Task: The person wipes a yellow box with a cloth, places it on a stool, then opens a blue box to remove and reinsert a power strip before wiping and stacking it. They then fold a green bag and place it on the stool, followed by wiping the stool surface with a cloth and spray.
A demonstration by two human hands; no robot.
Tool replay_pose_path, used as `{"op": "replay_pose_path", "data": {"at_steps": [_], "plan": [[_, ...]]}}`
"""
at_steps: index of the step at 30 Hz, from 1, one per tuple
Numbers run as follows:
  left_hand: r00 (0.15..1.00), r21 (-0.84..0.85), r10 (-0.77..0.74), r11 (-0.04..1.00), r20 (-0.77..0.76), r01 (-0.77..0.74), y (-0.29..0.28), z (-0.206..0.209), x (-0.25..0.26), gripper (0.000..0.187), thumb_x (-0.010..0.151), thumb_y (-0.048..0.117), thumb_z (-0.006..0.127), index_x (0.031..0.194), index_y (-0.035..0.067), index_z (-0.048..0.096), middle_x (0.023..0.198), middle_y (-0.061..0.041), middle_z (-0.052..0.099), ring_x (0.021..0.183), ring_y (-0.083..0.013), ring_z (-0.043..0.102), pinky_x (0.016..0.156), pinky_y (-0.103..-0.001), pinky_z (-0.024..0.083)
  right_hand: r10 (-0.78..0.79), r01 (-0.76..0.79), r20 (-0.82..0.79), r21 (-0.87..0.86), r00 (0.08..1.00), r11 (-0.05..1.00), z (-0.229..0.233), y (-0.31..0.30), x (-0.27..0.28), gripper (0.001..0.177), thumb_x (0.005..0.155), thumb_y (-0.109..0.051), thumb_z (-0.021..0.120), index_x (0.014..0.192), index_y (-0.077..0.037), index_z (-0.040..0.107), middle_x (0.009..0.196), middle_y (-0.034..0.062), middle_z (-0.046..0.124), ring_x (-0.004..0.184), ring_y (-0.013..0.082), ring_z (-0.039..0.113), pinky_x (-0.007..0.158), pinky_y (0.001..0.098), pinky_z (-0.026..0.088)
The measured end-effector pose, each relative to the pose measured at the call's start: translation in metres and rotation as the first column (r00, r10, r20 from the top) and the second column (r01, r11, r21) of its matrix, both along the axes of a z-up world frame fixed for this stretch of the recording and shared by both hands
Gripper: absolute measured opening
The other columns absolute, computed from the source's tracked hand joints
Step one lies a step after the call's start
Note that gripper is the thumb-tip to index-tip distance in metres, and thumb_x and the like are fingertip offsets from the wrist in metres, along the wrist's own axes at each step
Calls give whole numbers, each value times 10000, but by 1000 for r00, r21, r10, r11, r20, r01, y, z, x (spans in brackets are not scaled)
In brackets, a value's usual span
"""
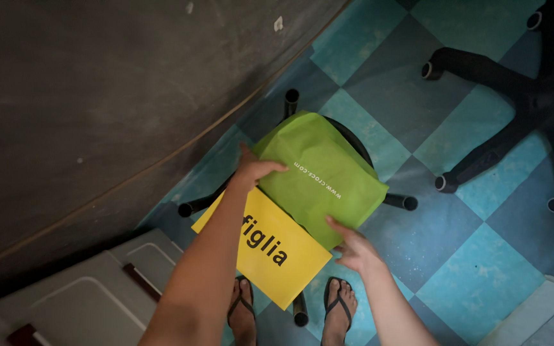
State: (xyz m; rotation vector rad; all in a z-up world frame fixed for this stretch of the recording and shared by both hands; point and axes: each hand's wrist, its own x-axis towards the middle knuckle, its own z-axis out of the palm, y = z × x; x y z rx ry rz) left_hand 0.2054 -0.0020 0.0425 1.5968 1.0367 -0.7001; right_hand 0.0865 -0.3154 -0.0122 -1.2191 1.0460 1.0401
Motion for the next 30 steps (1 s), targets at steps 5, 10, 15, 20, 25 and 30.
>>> {"op": "replay_pose_path", "data": {"at_steps": [5, 10, 15, 20, 25, 30], "plan": [[997, -327, 38, 943, -72, -59, 7, -12, 2, 1102, 553, 313, 930, 1502, 15, 456, 1488, -221, 579, 1374, -362, 566, 1075, -518, 488, -300, 299, 99, 19, 949, 954, 25, 7, 17, 743, 833, -291, 786, 1491, -157, 465, 1614, 234, 363, 1384, 525, 413, 1129, 615, 326], [964, -515, 182, 817, -194, -258, -18, -2, 9, 895, 721, 306, 840, 1480, 55, 436, 1462, -233, 533, 1358, -387, 513, 1071, -632, 429, -621, 614, 127, 93, 774, 784, 54, 5, 45, 649, 878, -191, 731, 1483, -139, 503, 1541, 222, 383, 1431, 424, 386, 1142, 591, 389], [914, -596, 398, 717, -76, -362, -60, -11, -8, 757, 750, 147, 842, 1422, 41, 510, 1435, -184, 583, 1305, -337, 556, 1101, -531, 474, -725, 738, 151, -49, 672, 673, 95, 54, 51, 638, 913, -276, 693, 1480, -136, 438, 1525, 236, 382, 1423, 458, 386, 1130, 675, 350], [902, -524, 432, 763, -22, -378, -62, 3, -57, 568, 785, 110, 807, 1313, 34, 613, 1283, -145, 696, 1171, -277, 692, 1008, -392, 545, -807, 811, -117, 192, 579, 553, 111, 80, 72, 618, 877, -272, 614, 1451, -111, 453, 1484, 225, 462, 1368, 430, 462, 1105, 681, 374], [854, -602, 520, 690, 27, -401, -70, 22, -112, 428, 874, 96, 783, 1266, -24, 660, 1216, -148, 707, 1094, -255, 689, 939, -373, 554, -741, 734, -39, 182, 670, 654, 94, 71, 91, 631, 751, -125, 508, 1382, -108, 502, 1413, 192, 539, 1302, 404, 537, 1094, 695, 395], [993, -727, 101, 677, -63, -115, -43, 41, -131, 479, 830, 174, 773, 1257, 25, 617, 1184, -125, 694, 1077, -236, 704, 933, -415, 570, -341, 410, 387, -112, 857, 905, 107, 27, 172, 329, 698, -4, 537, 1025, -38, 531, 1258, 156, 564, 1260, 367, 558, 1021, 557, 527]]}}
